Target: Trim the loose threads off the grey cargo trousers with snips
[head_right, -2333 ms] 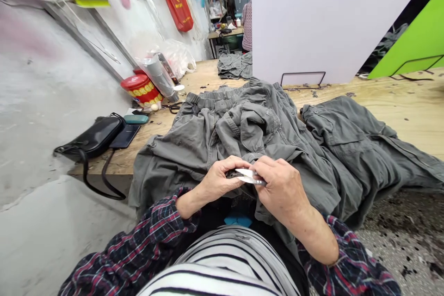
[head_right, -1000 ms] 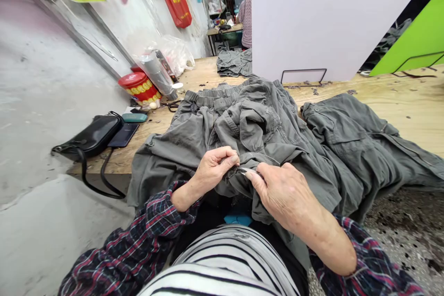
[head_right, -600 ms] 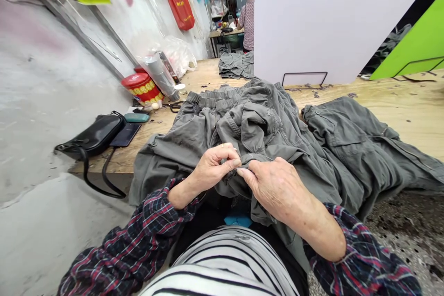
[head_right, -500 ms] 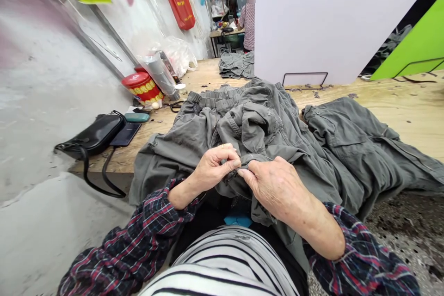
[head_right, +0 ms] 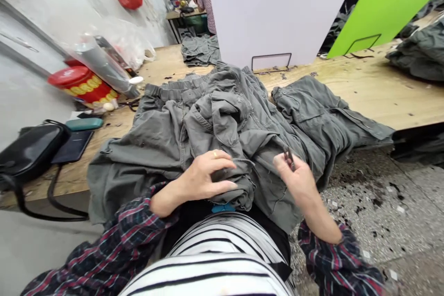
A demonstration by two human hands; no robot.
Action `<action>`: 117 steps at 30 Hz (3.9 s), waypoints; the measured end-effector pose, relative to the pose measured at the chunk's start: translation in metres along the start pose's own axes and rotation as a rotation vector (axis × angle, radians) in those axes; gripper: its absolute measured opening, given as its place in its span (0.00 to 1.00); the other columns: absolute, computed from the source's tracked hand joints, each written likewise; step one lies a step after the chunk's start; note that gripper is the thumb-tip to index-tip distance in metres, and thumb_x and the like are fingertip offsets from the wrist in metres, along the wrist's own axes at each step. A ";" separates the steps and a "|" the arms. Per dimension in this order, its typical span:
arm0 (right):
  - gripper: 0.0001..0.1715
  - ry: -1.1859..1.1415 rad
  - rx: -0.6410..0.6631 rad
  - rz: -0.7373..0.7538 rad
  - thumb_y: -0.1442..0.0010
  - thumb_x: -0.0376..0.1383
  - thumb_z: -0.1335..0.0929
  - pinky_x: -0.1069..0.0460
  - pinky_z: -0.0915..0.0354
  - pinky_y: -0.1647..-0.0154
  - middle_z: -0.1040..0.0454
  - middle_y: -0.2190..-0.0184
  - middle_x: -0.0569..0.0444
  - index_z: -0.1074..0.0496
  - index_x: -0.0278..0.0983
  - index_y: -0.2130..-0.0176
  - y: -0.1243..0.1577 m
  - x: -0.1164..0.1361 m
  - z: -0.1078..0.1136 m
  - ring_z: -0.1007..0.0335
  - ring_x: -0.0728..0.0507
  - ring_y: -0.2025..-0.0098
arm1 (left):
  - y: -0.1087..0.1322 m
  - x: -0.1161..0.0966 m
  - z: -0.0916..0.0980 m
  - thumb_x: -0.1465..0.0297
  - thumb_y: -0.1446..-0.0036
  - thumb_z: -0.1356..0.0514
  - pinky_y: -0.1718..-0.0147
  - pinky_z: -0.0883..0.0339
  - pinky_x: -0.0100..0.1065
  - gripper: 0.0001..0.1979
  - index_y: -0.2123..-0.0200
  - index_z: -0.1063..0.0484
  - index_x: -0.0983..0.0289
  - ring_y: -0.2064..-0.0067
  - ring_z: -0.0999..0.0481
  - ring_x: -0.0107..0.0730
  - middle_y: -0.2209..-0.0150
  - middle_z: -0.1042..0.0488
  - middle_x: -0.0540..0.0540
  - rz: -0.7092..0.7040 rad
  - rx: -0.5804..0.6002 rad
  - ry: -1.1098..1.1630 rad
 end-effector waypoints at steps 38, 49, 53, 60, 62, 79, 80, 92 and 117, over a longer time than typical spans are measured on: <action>0.22 0.398 -0.206 0.293 0.52 0.29 0.38 0.48 0.36 0.63 0.28 0.65 0.51 0.36 0.37 0.55 -0.009 -0.009 -0.055 0.32 0.43 0.66 | -0.009 0.065 -0.009 0.66 0.51 0.41 0.64 0.39 0.30 0.09 0.73 0.29 0.67 0.69 0.32 0.27 0.74 0.30 0.50 0.493 -0.177 1.185; 0.22 0.336 -0.067 0.509 0.52 0.25 0.39 0.50 0.37 0.58 0.31 0.56 0.49 0.33 0.39 0.57 0.001 0.053 -0.045 0.33 0.43 0.55 | 0.010 0.083 -0.028 0.67 0.56 0.36 0.62 0.36 0.32 0.09 0.72 0.26 0.67 0.69 0.28 0.29 0.74 0.25 0.52 0.596 -0.392 1.411; 0.13 0.391 0.032 0.611 0.46 0.31 0.35 0.50 0.38 0.60 0.28 0.60 0.50 0.32 0.39 0.59 0.016 0.081 -0.058 0.31 0.43 0.59 | 0.005 0.059 -0.029 0.64 0.51 0.38 0.65 0.38 0.30 0.11 0.68 0.27 0.67 0.70 0.30 0.27 0.72 0.27 0.52 0.486 -0.207 1.327; 0.11 0.462 -0.008 0.931 0.46 0.25 0.38 0.52 0.41 0.64 0.25 0.69 0.54 0.31 0.38 0.65 0.042 0.094 -0.081 0.30 0.49 0.68 | 0.008 0.046 0.005 0.73 0.57 0.36 0.67 0.42 0.27 0.06 0.73 0.30 0.67 0.69 0.36 0.25 0.73 0.33 0.49 0.381 -0.307 0.717; 0.14 0.529 -0.034 1.020 0.46 0.25 0.39 0.51 0.42 0.64 0.25 0.69 0.53 0.29 0.39 0.65 0.053 0.097 -0.086 0.30 0.50 0.69 | 0.011 0.050 0.006 0.74 0.56 0.38 0.68 0.42 0.26 0.05 0.73 0.31 0.66 0.70 0.36 0.24 0.74 0.33 0.48 0.422 -0.380 0.719; 0.17 -0.024 0.173 0.101 0.45 0.46 0.35 0.56 0.43 0.80 0.32 0.80 0.56 0.28 0.35 0.72 0.015 0.045 -0.084 0.41 0.51 0.79 | 0.023 0.061 -0.033 0.75 0.60 0.36 0.65 0.38 0.29 0.10 0.69 0.26 0.65 0.69 0.31 0.25 0.71 0.26 0.49 0.574 -0.385 1.278; 0.17 -0.045 0.191 0.083 0.48 0.47 0.33 0.56 0.44 0.81 0.33 0.80 0.57 0.28 0.35 0.71 0.014 0.045 -0.087 0.43 0.51 0.80 | 0.023 0.061 -0.033 0.74 0.60 0.35 0.64 0.38 0.29 0.10 0.69 0.26 0.65 0.69 0.31 0.26 0.70 0.26 0.50 0.565 -0.404 1.258; 0.15 -0.453 0.132 -0.075 0.53 0.45 0.29 0.56 0.47 0.81 0.34 0.79 0.57 0.30 0.36 0.75 0.004 0.030 -0.078 0.44 0.53 0.79 | 0.022 0.049 -0.023 0.71 0.53 0.37 0.64 0.38 0.27 0.17 0.58 0.31 0.61 0.66 0.32 0.26 0.65 0.30 0.50 0.427 -0.363 0.987; 0.19 0.301 0.182 0.142 0.44 0.50 0.37 0.55 0.43 0.75 0.32 0.77 0.56 0.29 0.37 0.69 -0.023 0.034 -0.050 0.40 0.50 0.77 | 0.012 0.048 -0.038 0.65 0.51 0.38 0.66 0.40 0.26 0.14 0.63 0.22 0.68 0.69 0.33 0.26 0.70 0.25 0.53 0.541 -0.119 0.865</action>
Point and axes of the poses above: each hand's wrist, its own y-axis away from the middle knuckle, its own z-axis out of the back of the hand, x = y × z, the point moved 9 cm from there along -y, towards the middle knuckle
